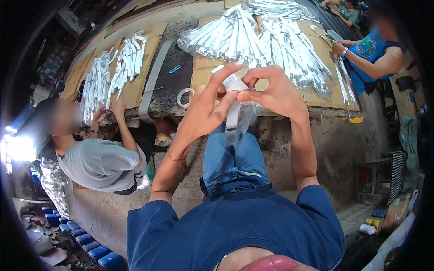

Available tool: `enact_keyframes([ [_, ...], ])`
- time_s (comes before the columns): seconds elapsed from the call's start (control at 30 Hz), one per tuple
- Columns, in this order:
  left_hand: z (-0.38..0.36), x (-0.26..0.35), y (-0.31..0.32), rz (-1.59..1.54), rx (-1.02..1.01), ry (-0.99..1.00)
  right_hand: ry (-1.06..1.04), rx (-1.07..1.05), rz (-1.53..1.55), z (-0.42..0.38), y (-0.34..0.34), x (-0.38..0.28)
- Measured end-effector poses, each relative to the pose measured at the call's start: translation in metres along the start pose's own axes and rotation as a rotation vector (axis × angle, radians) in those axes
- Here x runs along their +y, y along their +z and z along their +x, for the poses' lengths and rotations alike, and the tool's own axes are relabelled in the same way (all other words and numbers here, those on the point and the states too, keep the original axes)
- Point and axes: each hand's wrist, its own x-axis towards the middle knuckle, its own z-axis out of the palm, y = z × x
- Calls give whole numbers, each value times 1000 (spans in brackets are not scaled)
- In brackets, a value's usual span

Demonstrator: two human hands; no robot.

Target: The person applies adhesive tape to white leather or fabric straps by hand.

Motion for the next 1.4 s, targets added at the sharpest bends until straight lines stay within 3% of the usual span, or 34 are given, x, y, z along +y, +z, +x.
enact_keyframes([
  [0.2,1,-7,0,-48,11,-69,-100,-39,133,1,7,27],
  [0.27,1,-4,2,-36,-15,-74,-134,-22,355,2,9,33],
  [0.47,9,1,-10,-93,-109,-226,-2,-12,689,-3,14,37],
  [0.63,12,-1,-8,-39,-135,-222,-57,56,451,-4,15,41],
  [0.7,12,-2,-4,-111,-10,-294,-79,102,428,-3,17,38],
  [0.87,9,-18,9,-320,70,-239,-66,265,413,0,16,34],
  [0.93,8,-16,9,-286,9,-368,-99,244,498,6,19,33],
  [0.97,10,-14,12,-303,77,-358,-134,224,584,9,19,33],
  [1.1,11,-22,13,-202,19,-372,-113,99,559,19,14,37],
  [1.2,3,-36,21,-336,114,-421,-165,161,569,34,14,43],
  [1.3,-26,-69,30,-433,31,-514,-97,400,508,58,-1,42],
  [1.4,-66,-113,43,-434,-70,-718,-54,496,452,111,-25,71],
])
